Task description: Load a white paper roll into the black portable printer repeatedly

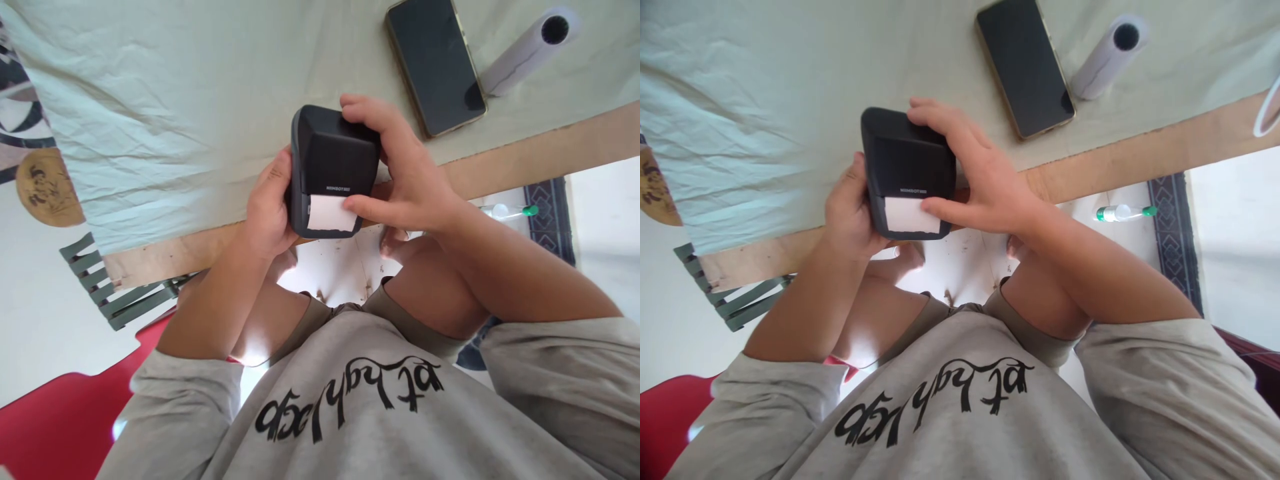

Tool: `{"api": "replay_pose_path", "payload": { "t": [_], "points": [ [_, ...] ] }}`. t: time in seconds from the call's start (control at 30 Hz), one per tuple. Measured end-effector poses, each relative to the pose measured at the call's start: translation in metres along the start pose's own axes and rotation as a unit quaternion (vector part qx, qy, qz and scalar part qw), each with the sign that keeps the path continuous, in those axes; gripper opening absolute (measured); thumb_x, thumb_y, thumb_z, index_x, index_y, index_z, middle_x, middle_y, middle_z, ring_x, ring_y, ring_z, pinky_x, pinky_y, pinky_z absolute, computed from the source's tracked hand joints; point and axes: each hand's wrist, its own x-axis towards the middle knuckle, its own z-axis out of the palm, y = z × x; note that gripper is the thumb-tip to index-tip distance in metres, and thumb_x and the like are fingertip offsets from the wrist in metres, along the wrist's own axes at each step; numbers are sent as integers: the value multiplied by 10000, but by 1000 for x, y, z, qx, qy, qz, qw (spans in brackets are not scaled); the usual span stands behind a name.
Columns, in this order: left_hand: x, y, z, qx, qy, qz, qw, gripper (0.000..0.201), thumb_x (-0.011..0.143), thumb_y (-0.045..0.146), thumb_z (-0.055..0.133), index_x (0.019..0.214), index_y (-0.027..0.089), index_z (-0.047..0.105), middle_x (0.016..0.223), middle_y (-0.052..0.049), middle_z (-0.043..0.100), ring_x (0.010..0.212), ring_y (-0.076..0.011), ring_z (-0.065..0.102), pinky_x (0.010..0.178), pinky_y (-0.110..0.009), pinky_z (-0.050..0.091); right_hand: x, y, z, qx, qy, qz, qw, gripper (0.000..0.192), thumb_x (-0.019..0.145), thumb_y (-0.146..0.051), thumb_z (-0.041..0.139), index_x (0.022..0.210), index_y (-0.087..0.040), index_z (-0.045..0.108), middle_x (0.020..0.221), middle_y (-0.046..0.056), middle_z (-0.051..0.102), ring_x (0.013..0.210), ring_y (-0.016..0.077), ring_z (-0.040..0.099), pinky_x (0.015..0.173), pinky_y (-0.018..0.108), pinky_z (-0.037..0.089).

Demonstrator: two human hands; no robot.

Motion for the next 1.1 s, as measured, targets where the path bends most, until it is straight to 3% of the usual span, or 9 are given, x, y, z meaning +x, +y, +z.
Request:
{"api": "replay_pose_path", "payload": {
  "t": [0.1,0.23,0.33,0.4,0.53,0.67,0.87,1.0,1.1],
  "points": [
    [0,3,4,-20,5,-8,1000,353,963,511,573,983,180,695,918,-75,760,1274,-322,646,1031,-440,573,1,0,-3,7,-12,13,1000,841,807,-588,762,1491,-266,396,1544,126,507,1482,306,450,1225,476,439],
    [-4,10,10,-54,-20,-22,998,399,940,560,585,906,174,680,830,-70,727,1241,-350,657,996,-434,579,5,-14,-17,-65,-1,42,997,704,833,-634,707,1405,-281,496,1454,94,553,1397,309,504,1049,452,558],
    [-7,10,8,-58,-46,-9,997,254,889,412,713,982,178,679,865,-23,718,970,-239,741,855,-338,597,10,-26,-26,-135,82,2,987,520,866,-569,698,1262,-253,583,1189,56,643,987,212,655,735,338,550],
    [-7,8,3,-49,-47,2,998,209,862,276,748,1033,181,677,869,2,713,856,-180,743,767,-286,589,13,-31,-28,-152,148,10,977,310,916,-445,685,1138,-252,589,1042,3,645,644,89,585,548,277,407],
    [-6,4,-2,-36,-63,2,997,192,875,278,719,1027,171,671,822,-8,704,1050,-245,749,826,-331,622,19,-32,-22,-144,239,50,959,205,955,-322,613,851,-242,455,806,-20,559,609,106,618,505,283,369],
    [-7,4,-1,-32,-54,1,998,203,878,285,704,1041,171,666,833,-14,706,1099,-261,741,831,-334,628,23,-37,-15,-239,119,64,962,103,891,-232,599,822,-246,525,792,-11,669,631,139,615,574,310,427],
    [-8,6,-2,-40,-77,0,996,198,875,288,715,1030,181,652,789,-8,687,1017,-252,757,623,-249,564,28,-43,-9,-390,-92,102,911,125,863,-329,629,976,-289,664,850,10,753,567,183,552,491,334,193],
    [-9,6,-2,-29,-78,-2,997,280,844,351,757,1048,180,671,831,-25,705,990,-250,754,655,-268,574,31,-49,-14,-334,-98,122,930,225,768,-278,693,986,-291,638,689,-9,674,498,152,486,469,306,179],
    [-9,5,-2,-42,-85,-2,996,278,838,370,768,1025,183,681,799,-14,706,837,-211,745,641,-274,569,25,-57,-29,-158,-61,164,972,237,743,-245,735,944,-270,613,793,-34,708,491,100,506,474,285,299]
  ]
}}
